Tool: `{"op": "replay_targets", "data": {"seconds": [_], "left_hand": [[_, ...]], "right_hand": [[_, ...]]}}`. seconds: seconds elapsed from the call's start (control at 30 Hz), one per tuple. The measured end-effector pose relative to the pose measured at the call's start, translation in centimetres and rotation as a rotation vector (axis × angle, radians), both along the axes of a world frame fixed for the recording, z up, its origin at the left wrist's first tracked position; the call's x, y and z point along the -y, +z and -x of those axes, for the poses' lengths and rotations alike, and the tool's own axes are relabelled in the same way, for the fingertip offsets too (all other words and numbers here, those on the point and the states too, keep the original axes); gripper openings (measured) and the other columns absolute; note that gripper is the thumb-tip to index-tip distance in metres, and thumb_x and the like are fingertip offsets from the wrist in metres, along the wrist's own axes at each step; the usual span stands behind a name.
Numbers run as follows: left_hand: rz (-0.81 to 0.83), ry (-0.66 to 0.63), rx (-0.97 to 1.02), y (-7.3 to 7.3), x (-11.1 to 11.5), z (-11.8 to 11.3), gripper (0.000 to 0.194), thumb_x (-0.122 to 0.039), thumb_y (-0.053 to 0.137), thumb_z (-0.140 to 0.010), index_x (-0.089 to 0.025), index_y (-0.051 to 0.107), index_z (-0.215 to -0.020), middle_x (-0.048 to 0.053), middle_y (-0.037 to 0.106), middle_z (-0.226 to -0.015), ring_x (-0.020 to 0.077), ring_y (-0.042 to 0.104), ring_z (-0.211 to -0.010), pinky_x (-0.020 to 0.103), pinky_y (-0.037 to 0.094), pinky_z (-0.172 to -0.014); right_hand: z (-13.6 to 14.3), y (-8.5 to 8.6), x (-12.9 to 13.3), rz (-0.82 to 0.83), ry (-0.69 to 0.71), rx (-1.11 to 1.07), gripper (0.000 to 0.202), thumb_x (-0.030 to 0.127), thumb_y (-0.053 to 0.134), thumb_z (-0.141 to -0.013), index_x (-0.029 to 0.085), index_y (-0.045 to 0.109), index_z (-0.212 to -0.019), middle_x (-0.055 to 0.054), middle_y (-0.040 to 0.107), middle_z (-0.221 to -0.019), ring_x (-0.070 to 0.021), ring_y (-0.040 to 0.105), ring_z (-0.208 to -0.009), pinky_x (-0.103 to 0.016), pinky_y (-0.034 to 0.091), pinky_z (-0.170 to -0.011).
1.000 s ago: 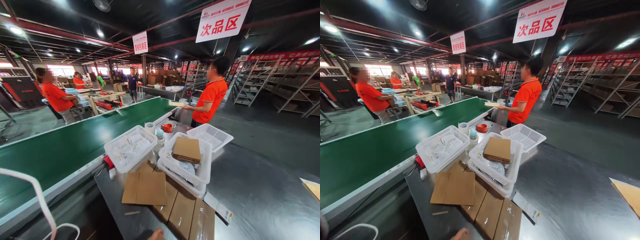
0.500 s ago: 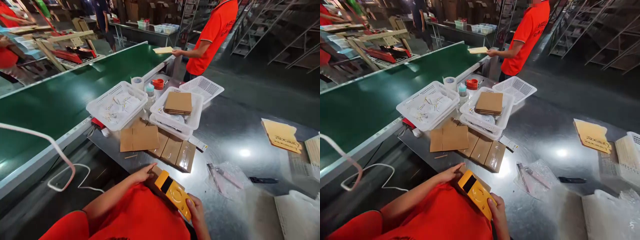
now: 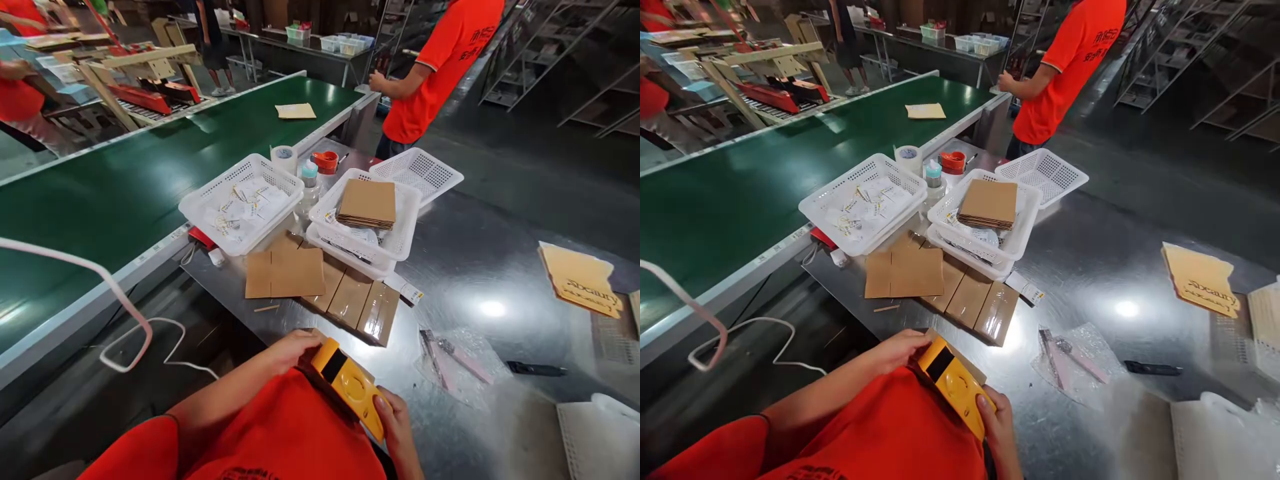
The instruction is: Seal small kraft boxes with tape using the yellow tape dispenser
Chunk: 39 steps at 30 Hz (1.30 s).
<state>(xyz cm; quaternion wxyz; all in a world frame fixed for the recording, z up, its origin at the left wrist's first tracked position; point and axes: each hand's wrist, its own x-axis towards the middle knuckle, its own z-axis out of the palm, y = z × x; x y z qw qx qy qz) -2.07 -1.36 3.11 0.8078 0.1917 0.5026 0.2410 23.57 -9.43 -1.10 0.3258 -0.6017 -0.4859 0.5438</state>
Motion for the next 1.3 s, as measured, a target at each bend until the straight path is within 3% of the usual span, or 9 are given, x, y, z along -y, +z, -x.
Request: {"op": "replay_targets", "data": {"seconds": [0.17,0.33,0.47,0.63,0.8,1.0,1.13,1.3], "left_hand": [[0.004,0.018,-0.1,-0.9,0.4,-0.4,0.046,-0.052,0.081,-0.05,-0.014,0.061,-0.067,-0.002,0.056,-0.056,0.0119,0.051,-0.051,0.027,0.039,-0.054],[-0.092,0.116,-0.282,-2.6,0.3,-0.8,0.03,-0.036,0.077,-0.055,-0.014,0.057,-0.053,-0.005,0.05,-0.048,0.0078,0.042,-0.048,0.022,0.029,-0.05],[-0.144,0.168,-0.41,-3.1,-0.6,1.1,0.017,-0.027,0.072,-0.062,-0.015,0.062,-0.055,-0.005,0.053,-0.047,0.0084,0.045,-0.047,0.022,0.032,-0.049],[-0.14,0.172,-0.508,-3.9,-1.3,4.2,0.015,-0.025,0.07,-0.063,-0.014,0.063,-0.057,-0.002,0.057,-0.048,0.0083,0.047,-0.043,0.022,0.036,-0.049],[-0.12,0.121,-0.541,-6.5,-1.1,4.2,0.029,-0.039,0.07,-0.067,-0.014,0.059,-0.057,-0.002,0.054,-0.048,0.0088,0.045,-0.041,0.023,0.034,-0.046],[-0.311,0.02,-0.679,-10.0,0.2,1.7,0.035,-0.044,0.061,-0.076,-0.017,0.054,-0.056,-0.002,0.053,-0.054,0.014,0.052,-0.056,0.027,0.04,-0.058],[-0.479,-0.088,-0.758,-10.9,2.0,0.7,0.027,-0.04,0.045,-0.089,-0.019,0.058,-0.078,0.002,0.063,-0.083,0.0184,0.058,-0.084,0.03,0.045,-0.078],[-0.496,-0.283,-0.843,-11.2,2.5,1.5,0.027,-0.038,0.044,-0.092,-0.017,0.056,-0.103,0.007,0.065,-0.09,0.0248,0.064,-0.089,0.036,0.049,-0.081]], "right_hand": [[0.2,0.6,-0.2,0.043,0.038,0.014,0.06,0.076,0.047,-0.073,0.021,0.035,-0.053,0.003,0.028,-0.053,-0.0108,0.027,-0.051,-0.026,0.021,-0.047],[0.9,3.2,-1.4,0.145,0.164,0.031,0.06,0.078,0.045,-0.073,0.021,0.038,-0.057,0.004,0.031,-0.055,-0.011,0.03,-0.052,-0.025,0.023,-0.048],[0.8,4.7,-2.0,0.18,0.215,0.081,0.059,0.076,0.046,-0.076,0.02,0.042,-0.059,0.003,0.036,-0.056,-0.0114,0.034,-0.053,-0.025,0.025,-0.048],[1.0,4.6,-2.2,0.18,0.183,0.151,0.057,0.073,0.048,-0.076,0.02,0.041,-0.057,0.003,0.034,-0.055,-0.0115,0.033,-0.054,-0.026,0.026,-0.05],[2.9,4.8,-3.1,0.226,0.133,0.245,0.057,0.074,0.047,-0.074,0.02,0.044,-0.058,0.003,0.036,-0.055,-0.0127,0.035,-0.055,-0.026,0.027,-0.049],[3.7,5.6,-3.6,0.219,0.126,0.299,0.056,0.074,0.046,-0.073,0.021,0.041,-0.056,0.003,0.033,-0.054,-0.0125,0.034,-0.054,-0.026,0.027,-0.049],[3.3,5.4,-3.3,0.206,0.107,0.314,0.056,0.075,0.046,-0.071,0.023,0.036,-0.054,0.004,0.029,-0.053,-0.0125,0.032,-0.052,-0.027,0.025,-0.048],[2.7,4.7,-2.8,0.152,0.085,0.323,0.055,0.073,0.046,-0.074,0.023,0.036,-0.054,0.003,0.03,-0.054,-0.0126,0.032,-0.052,-0.027,0.026,-0.047]]}}
